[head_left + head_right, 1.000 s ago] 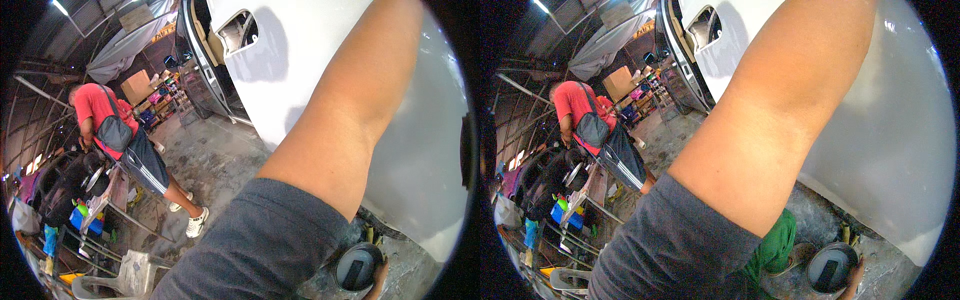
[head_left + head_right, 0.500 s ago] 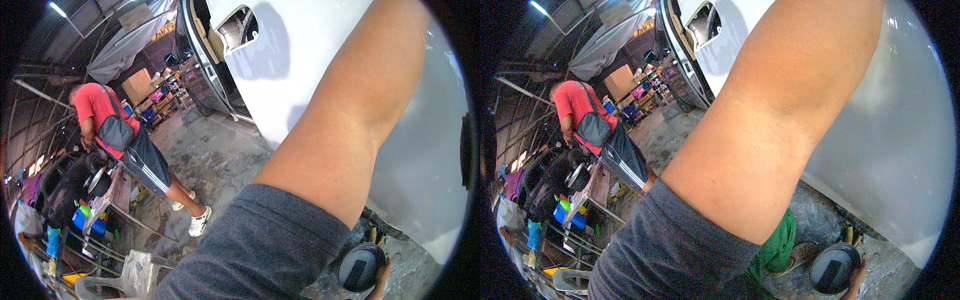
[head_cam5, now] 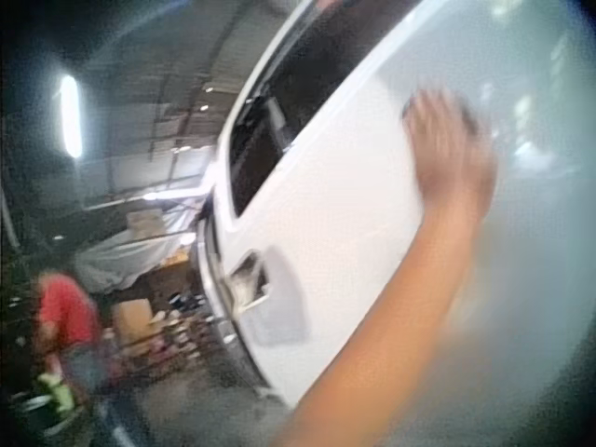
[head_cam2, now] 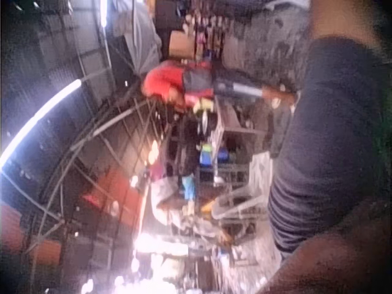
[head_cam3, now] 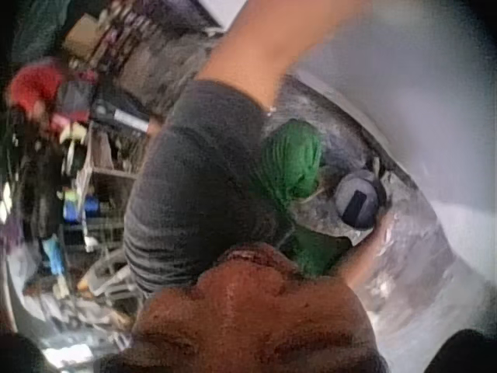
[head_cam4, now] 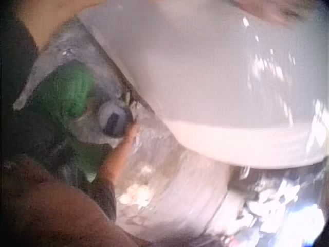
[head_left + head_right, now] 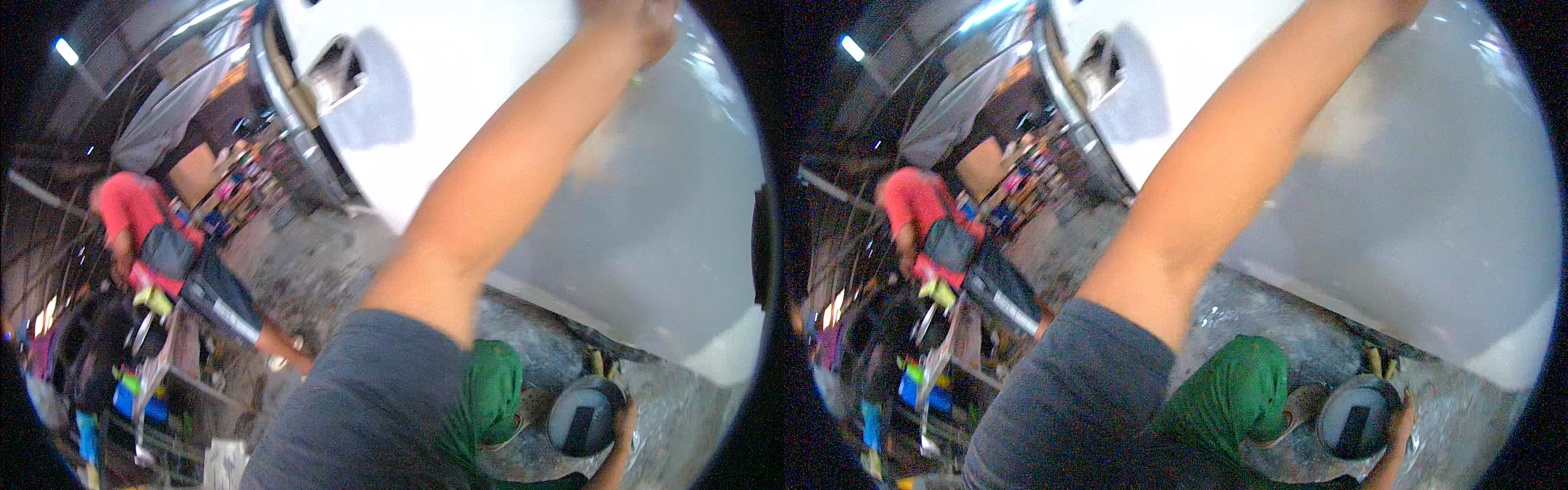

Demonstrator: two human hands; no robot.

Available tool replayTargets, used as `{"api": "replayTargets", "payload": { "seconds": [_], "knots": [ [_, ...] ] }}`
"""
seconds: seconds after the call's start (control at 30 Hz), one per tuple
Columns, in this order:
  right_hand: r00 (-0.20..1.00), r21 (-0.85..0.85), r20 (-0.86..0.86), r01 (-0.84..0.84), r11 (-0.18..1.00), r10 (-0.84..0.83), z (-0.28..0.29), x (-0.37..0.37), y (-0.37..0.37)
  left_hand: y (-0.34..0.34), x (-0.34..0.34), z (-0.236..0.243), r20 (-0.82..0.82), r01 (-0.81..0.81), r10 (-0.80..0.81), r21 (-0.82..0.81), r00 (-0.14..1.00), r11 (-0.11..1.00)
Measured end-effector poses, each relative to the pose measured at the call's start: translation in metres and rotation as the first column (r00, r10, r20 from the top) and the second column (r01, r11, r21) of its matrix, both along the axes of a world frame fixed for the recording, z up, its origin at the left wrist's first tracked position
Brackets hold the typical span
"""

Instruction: The person sands the surface of a white car door with a sanding block, repeatedly dipping it into a bucket of water. The person works on the door's flat surface and edges, then briefly handles a green cloth and a black sanding block.

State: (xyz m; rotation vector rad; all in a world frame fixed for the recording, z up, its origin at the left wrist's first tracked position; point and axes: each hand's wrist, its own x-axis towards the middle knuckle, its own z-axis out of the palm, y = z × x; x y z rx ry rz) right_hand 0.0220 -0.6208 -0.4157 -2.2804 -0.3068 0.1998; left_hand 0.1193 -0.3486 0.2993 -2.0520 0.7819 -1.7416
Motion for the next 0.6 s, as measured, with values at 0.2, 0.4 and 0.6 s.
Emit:
{"api": "replayTargets", "payload": {
  "seconds": [0.2,0.4,0.6],
  "knots": [
    [0.939,-0.290,-0.316,0.043,0.956,-0.138,0.067,0.002,0.012,0.070,-0.065,-0.173,-0.276,-0.181,0.266,0.300,0.923,0.937],
    [0.977,-0.261,-0.132,0.127,0.957,-0.166,0.047,-0.009,-0.005,-0.018,0.011,0.011,0.040,-0.031,0.027,0.096,0.999,0.995],
    [0.983,-0.250,-0.149,0.066,0.966,-0.106,0.054,-0.006,0.021,-0.087,0.037,0.109,0.212,0.010,-0.030,0.095,0.977,0.995]
  ]
}}
